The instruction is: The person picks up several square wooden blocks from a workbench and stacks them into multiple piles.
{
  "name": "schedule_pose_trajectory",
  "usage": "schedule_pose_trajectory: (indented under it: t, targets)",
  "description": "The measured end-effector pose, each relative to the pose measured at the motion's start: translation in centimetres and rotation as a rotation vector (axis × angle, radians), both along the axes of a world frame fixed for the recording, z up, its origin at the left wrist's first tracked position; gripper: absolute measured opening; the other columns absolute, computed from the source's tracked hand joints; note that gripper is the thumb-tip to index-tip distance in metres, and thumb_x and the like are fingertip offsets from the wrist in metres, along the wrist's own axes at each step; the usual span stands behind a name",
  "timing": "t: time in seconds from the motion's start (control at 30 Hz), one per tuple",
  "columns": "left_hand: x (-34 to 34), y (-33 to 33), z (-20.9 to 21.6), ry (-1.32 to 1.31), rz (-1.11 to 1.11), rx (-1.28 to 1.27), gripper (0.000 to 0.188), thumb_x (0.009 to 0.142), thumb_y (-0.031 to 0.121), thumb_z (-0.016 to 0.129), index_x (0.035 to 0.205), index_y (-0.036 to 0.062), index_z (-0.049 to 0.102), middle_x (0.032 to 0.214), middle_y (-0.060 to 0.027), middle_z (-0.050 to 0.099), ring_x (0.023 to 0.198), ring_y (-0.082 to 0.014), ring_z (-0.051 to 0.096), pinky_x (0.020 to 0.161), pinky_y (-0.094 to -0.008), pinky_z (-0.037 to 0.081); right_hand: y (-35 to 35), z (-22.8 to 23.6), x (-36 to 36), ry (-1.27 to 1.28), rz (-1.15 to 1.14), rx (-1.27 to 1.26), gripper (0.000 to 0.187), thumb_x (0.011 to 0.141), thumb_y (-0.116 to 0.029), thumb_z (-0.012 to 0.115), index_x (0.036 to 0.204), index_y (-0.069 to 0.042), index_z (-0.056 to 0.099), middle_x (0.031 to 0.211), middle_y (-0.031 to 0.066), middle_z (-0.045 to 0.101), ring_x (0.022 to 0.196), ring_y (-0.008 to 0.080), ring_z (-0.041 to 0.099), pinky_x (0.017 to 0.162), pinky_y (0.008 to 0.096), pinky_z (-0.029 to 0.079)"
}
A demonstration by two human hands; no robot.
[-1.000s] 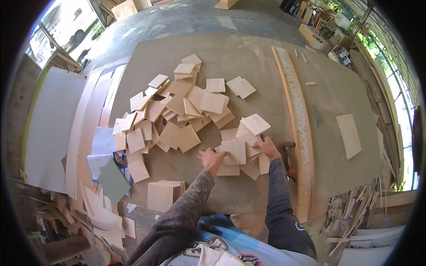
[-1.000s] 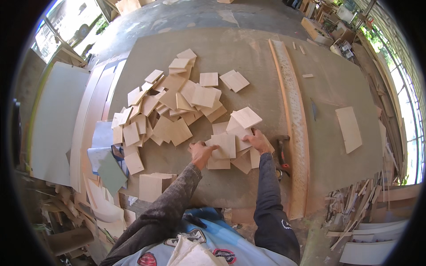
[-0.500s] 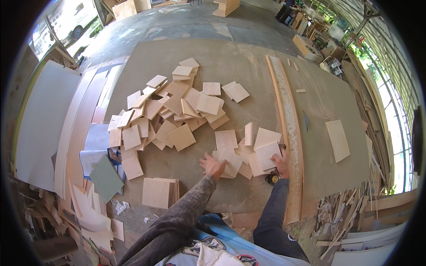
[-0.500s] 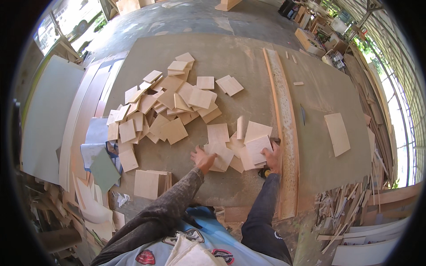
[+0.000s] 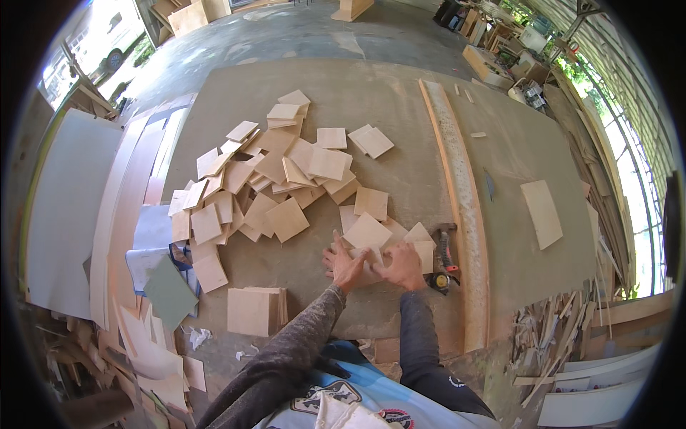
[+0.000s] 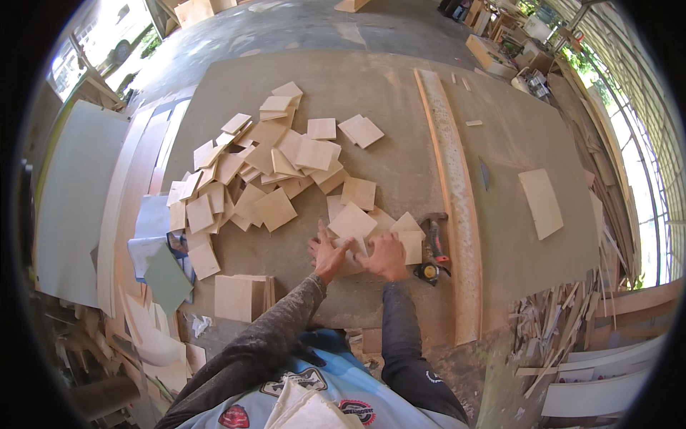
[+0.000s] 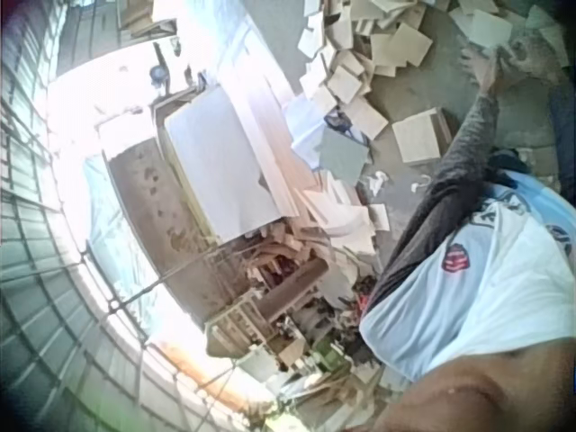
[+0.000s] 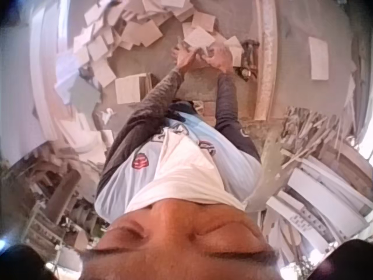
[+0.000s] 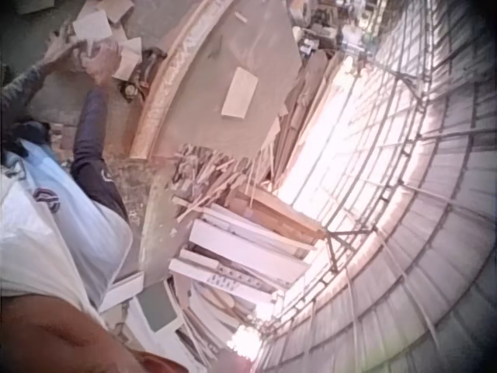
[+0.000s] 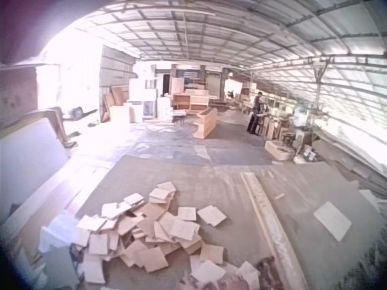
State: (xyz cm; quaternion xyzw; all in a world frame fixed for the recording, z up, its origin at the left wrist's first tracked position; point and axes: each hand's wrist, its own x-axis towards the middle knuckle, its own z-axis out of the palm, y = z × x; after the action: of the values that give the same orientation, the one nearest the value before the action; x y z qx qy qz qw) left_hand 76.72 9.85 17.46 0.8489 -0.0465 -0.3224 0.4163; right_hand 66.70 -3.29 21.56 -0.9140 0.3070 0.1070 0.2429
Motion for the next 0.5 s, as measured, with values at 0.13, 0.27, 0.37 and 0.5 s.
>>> schedule_pose_trajectory:
  t: [0.13, 0.27, 0.37, 0.5]
  targets:
    - [-0.4, -0.7, -0.9, -0.184, -0.175, 0.003, 0.102, 0.077, 0.046, 0.079, 0.157, 0.0237, 0.021, 0.154, -0.0253, 0.020, 0.145, -0.0478, 0.016, 0.108, -0.0721, 0.021, -6.7, -4.8, -4.1, -0.405, -0.175, -0.291, 0.087, 0.059, -0.032, 0.085, 0.136, -0.007, 0.054, 0.134, 0.0167, 0.054, 0.130, 0.0369, 0.045, 0.107, 0.0513, 0.039]
    - [0.7, -1.2, 0.2, -0.098, -0.167, -0.014, 0.093, 0.076, 0.039, 0.083, 0.149, 0.0180, 0.029, 0.149, -0.0197, 0.028, 0.143, -0.0420, 0.022, 0.107, -0.0689, 0.026, -9.7, -5.1, -6.2, -0.112, -0.052, -0.362, 0.127, 0.046, -0.032, 0.093, 0.154, -0.009, 0.030, 0.137, 0.0170, 0.055, 0.134, 0.0385, 0.040, 0.110, 0.0597, 0.030]
    - [0.7, -0.5, 0.5, -0.124, -0.095, -0.003, 0.086, 0.075, 0.039, 0.084, 0.139, 0.0108, 0.035, 0.142, -0.0177, 0.033, 0.140, -0.0390, 0.027, 0.106, -0.0665, 0.029, -8.7, -3.7, -4.0, -0.085, 0.025, -0.200, 0.128, 0.040, -0.035, 0.096, 0.149, -0.005, 0.036, 0.133, 0.0181, 0.057, 0.130, 0.0383, 0.045, 0.107, 0.0575, 0.034]
    - [0.4, 0.2, 0.3, -0.160, -0.039, -0.100, 0.083, 0.073, 0.043, 0.086, 0.128, 0.0028, 0.038, 0.132, -0.0174, 0.039, 0.136, -0.0368, 0.032, 0.106, -0.0625, 0.031, -8.8, -5.0, -4.2, -0.097, -0.008, -0.005, 0.108, 0.038, -0.038, 0.097, 0.130, 0.000, 0.055, 0.127, 0.0179, 0.061, 0.116, 0.0342, 0.055, 0.098, 0.0463, 0.043]
